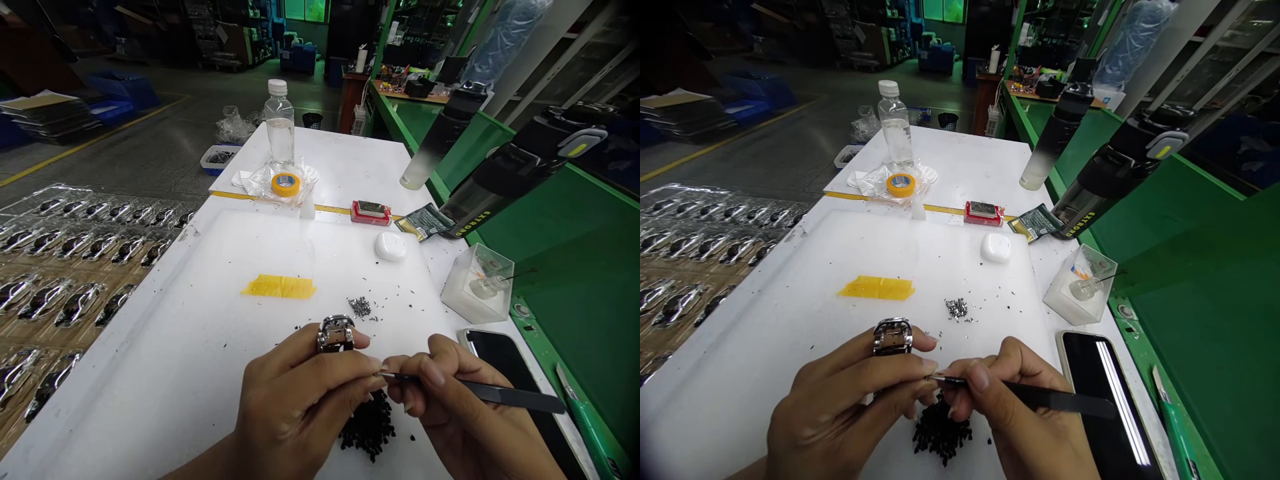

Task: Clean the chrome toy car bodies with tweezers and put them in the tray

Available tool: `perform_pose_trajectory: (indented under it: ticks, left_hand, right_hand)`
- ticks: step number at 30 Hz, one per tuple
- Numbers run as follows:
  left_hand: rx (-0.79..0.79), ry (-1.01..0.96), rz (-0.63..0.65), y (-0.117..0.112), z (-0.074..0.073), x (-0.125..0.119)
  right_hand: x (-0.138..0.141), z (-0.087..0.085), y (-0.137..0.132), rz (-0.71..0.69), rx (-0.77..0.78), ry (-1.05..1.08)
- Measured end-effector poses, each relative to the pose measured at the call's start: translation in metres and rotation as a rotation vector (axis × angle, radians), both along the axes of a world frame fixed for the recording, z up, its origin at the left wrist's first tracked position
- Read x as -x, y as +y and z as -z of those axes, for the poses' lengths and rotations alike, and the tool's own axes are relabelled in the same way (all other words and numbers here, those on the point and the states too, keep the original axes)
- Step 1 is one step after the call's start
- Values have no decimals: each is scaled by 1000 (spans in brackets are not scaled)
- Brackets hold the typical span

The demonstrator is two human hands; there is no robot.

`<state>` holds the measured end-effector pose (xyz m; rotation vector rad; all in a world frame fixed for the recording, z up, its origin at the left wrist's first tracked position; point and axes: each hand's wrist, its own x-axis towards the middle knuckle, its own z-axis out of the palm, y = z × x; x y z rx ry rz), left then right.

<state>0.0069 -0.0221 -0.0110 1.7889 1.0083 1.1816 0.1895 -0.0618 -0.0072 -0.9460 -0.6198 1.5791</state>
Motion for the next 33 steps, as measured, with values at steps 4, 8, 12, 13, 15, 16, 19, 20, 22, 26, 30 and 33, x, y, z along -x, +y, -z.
perform_pose_trajectory:
  ticks: [4,8,12,13,15,16,19,20,22,26,30,33]
  left_hand:
    - [13,7,-7,2,-2,-1]
    - [0,-3,7,1,-5,-3]
    - [-64,-17,21,3,-2,-3]
    - [-94,-26,27,3,-1,-3]
    - [-143,-47,36,5,1,-2]
    - [-155,-56,36,6,1,-3]
    - [-140,-70,46,7,0,-5]
    - [-130,-74,48,7,-1,-6]
    - [-112,-76,38,7,-2,-8]
    - [103,-75,33,6,-4,-9]
    - [822,-228,214,6,-2,-10]
    - [1172,-387,388,8,2,-11]
  right_hand:
    - [2,-1,0,31,-34,-45]
    - [-2,2,-3,-21,-19,-15]
    - [-5,3,-6,-4,24,-7]
    - [-5,3,-6,4,32,-15]
    - [-5,3,-5,12,33,-44]
    - [-4,3,-5,13,27,-59]
    - [-3,3,-4,30,13,-99]
    - [-3,3,-3,34,4,-106]
    - [-3,3,-3,48,2,-139]
    - [-12,1,-4,222,-45,-326]
    - [-26,-12,6,446,-49,-570]
    - [-18,-27,33,428,-130,-772]
